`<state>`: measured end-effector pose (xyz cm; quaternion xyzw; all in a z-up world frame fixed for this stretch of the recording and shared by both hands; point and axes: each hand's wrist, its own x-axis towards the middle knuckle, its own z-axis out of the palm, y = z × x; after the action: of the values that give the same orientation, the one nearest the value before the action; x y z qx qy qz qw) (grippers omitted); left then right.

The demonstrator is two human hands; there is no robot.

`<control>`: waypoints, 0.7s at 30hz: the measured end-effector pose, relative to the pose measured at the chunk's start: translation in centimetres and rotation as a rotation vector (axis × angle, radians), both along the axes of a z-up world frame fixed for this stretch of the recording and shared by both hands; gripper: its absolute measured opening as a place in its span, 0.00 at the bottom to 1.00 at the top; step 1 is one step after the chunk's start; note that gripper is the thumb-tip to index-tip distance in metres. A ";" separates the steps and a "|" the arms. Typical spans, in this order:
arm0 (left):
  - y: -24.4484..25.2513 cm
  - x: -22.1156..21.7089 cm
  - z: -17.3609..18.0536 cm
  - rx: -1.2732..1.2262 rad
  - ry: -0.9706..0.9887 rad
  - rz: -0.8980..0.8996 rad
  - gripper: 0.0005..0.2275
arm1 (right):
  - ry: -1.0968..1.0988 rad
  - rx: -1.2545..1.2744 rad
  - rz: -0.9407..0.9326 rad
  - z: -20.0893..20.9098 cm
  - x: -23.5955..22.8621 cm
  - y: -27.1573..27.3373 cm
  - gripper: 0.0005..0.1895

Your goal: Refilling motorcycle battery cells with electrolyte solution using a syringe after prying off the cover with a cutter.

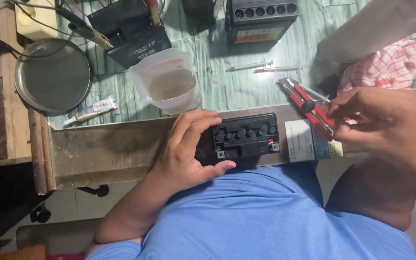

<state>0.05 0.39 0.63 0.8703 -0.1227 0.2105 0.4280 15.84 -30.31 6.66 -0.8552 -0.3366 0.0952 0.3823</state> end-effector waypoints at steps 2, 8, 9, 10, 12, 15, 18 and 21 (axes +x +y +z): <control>0.2 -0.2 -0.1 -0.015 0.025 0.002 0.32 | -0.028 0.002 0.051 -0.5 -0.2 0.6 0.08; 0.3 -0.3 -0.1 -0.033 0.066 -0.023 0.35 | 0.074 0.201 0.138 -1.0 -1.1 2.6 0.14; 0.3 -0.2 0.0 -0.025 0.067 -0.029 0.36 | 0.048 0.220 0.128 -1.2 -1.2 2.8 0.20; 0.3 -0.2 -0.1 -0.028 0.069 -0.032 0.36 | 0.050 0.217 0.124 -1.0 -1.6 3.3 0.20; 0.2 -0.1 -0.4 -0.020 0.060 -0.031 0.37 | 0.018 0.212 0.074 -0.7 -2.4 4.2 0.15; 0.2 -0.1 -0.4 -0.036 0.082 -0.042 0.37 | 0.019 0.286 0.138 -1.5 -2.2 4.6 0.10; 0.3 0.1 -0.3 -0.021 0.085 -0.042 0.37 | -0.005 0.361 0.170 -2.6 -1.9 4.7 0.09; 0.2 0.1 -0.3 -0.016 0.101 -0.043 0.37 | -0.044 0.340 0.149 -2.4 -2.3 5.2 0.06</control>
<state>0.17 0.62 0.31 0.8735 -0.1180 0.1582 0.4449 13.54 -25.15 4.23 -0.7528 -0.4187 0.0463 0.5059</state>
